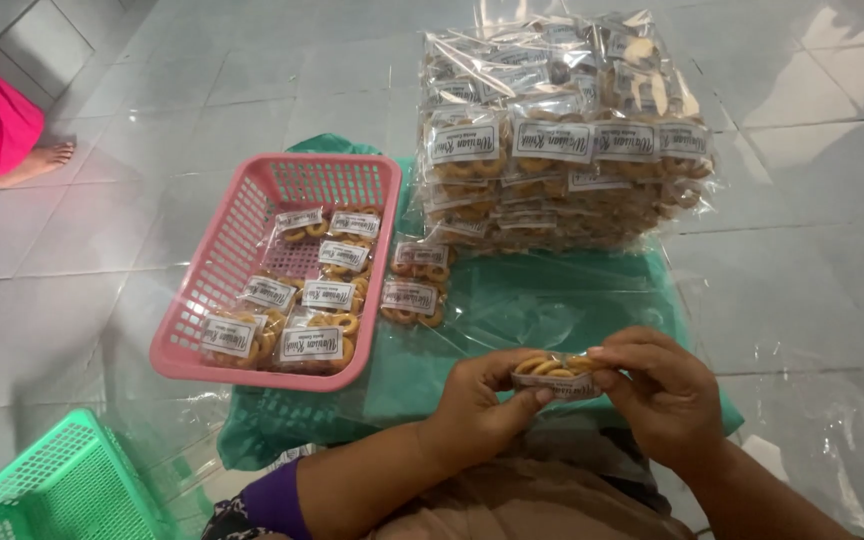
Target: Manually packaging individually wrapped snack packets into larger plastic bags.
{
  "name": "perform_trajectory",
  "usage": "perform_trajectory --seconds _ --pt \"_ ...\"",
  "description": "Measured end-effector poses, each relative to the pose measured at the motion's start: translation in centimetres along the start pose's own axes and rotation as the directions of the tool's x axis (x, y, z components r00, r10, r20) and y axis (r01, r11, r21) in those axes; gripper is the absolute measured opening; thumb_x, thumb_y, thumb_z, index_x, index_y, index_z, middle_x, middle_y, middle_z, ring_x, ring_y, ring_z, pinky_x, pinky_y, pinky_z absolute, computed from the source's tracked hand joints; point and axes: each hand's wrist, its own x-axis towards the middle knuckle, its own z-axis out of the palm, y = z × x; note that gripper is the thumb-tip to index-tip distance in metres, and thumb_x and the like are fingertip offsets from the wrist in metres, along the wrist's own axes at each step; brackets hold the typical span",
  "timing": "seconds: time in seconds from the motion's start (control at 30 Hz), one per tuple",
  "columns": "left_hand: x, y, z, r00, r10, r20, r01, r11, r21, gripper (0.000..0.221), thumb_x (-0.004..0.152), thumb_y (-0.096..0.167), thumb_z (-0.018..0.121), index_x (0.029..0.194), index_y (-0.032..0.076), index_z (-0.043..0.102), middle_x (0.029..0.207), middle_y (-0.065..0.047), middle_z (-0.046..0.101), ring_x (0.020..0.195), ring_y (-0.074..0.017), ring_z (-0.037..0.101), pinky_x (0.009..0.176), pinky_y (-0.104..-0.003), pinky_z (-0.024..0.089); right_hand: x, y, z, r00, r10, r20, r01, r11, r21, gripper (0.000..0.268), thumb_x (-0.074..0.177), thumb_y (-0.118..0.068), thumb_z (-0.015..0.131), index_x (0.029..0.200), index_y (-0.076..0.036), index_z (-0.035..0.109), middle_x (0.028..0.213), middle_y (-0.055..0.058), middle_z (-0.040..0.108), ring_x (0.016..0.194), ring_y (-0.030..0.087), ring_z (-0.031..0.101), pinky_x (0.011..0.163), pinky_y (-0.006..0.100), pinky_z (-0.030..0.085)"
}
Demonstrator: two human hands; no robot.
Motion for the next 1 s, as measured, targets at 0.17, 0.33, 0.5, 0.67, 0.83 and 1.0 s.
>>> perform_trajectory --seconds 0.17,0.33,0.5,0.67,0.83,1.0 --pt "0.0 0.7 0.1 0.999 0.046 -0.019 -0.046 0.999 -0.015 0.033 0.095 -0.001 0.065 0.128 -0.006 0.063 0.114 -0.013 0.072 0.096 -0.0165 0.066 0.086 -0.028 0.055 0.2 0.0 0.1 0.998 0.044 0.051 -0.043 0.999 -0.018 0.037 0.089 -0.001 0.068 0.126 -0.002 0.064 0.122 0.011 0.062 0.094 0.016 0.059 0.080 0.028 0.053" --pt "0.1 0.6 0.1 0.996 0.081 -0.036 -0.082 0.996 -0.032 0.034 0.096 -0.001 0.066 0.130 -0.005 0.062 0.118 -0.015 0.072 0.103 -0.0188 0.069 0.094 -0.031 0.058 0.2 -0.1 0.2 0.972 0.173 0.160 -0.189 0.978 0.086 0.051 0.086 -0.004 0.073 0.136 -0.001 0.058 0.120 0.013 0.069 0.102 0.021 0.071 0.092 0.035 0.061" --pt "-0.1 0.3 0.1 0.994 0.109 -0.009 -0.109 0.993 -0.051 0.033 0.098 -0.001 0.066 0.131 -0.002 0.061 0.119 -0.013 0.070 0.103 -0.0179 0.067 0.094 -0.031 0.056 0.3 -0.5 0.5 0.985 0.117 0.130 -0.133 0.983 0.129 0.033 0.086 0.005 0.070 0.119 0.003 0.067 0.114 0.014 0.068 0.094 0.020 0.070 0.083 0.030 0.062" --pt "0.2 0.8 -0.2 0.996 0.093 -0.011 -0.092 0.995 0.028 0.043 0.094 0.003 0.067 0.135 -0.003 0.057 0.125 -0.016 0.069 0.107 -0.0220 0.068 0.098 -0.034 0.056 0.8 -1.0 0.4 0.985 0.123 0.124 -0.129 0.991 0.038 0.032 0.085 0.002 0.072 0.117 0.001 0.069 0.110 0.012 0.071 0.092 0.019 0.071 0.081 0.029 0.062" --pt "0.1 0.6 -0.2 0.992 0.095 -0.076 -0.093 0.995 0.033 0.032 0.094 0.004 0.069 0.124 -0.003 0.062 0.113 -0.014 0.071 0.100 -0.0182 0.066 0.093 -0.032 0.055 0.8 -0.8 0.5 0.980 0.104 0.172 -0.101 0.995 -0.027 0.033 0.084 0.001 0.073 0.116 -0.002 0.070 0.107 0.010 0.072 0.088 0.017 0.070 0.076 0.028 0.058" --pt "-0.1 0.1 -0.2 0.987 0.095 -0.133 -0.098 0.995 -0.018 0.028 0.093 -0.001 0.067 0.121 -0.005 0.062 0.113 -0.017 0.072 0.100 -0.0189 0.068 0.089 -0.030 0.057 0.6 -0.4 0.4 0.957 0.201 0.208 -0.222 0.972 0.081 0.047 0.087 0.000 0.070 0.133 -0.002 0.062 0.115 0.011 0.069 0.094 0.018 0.067 0.084 0.032 0.059"
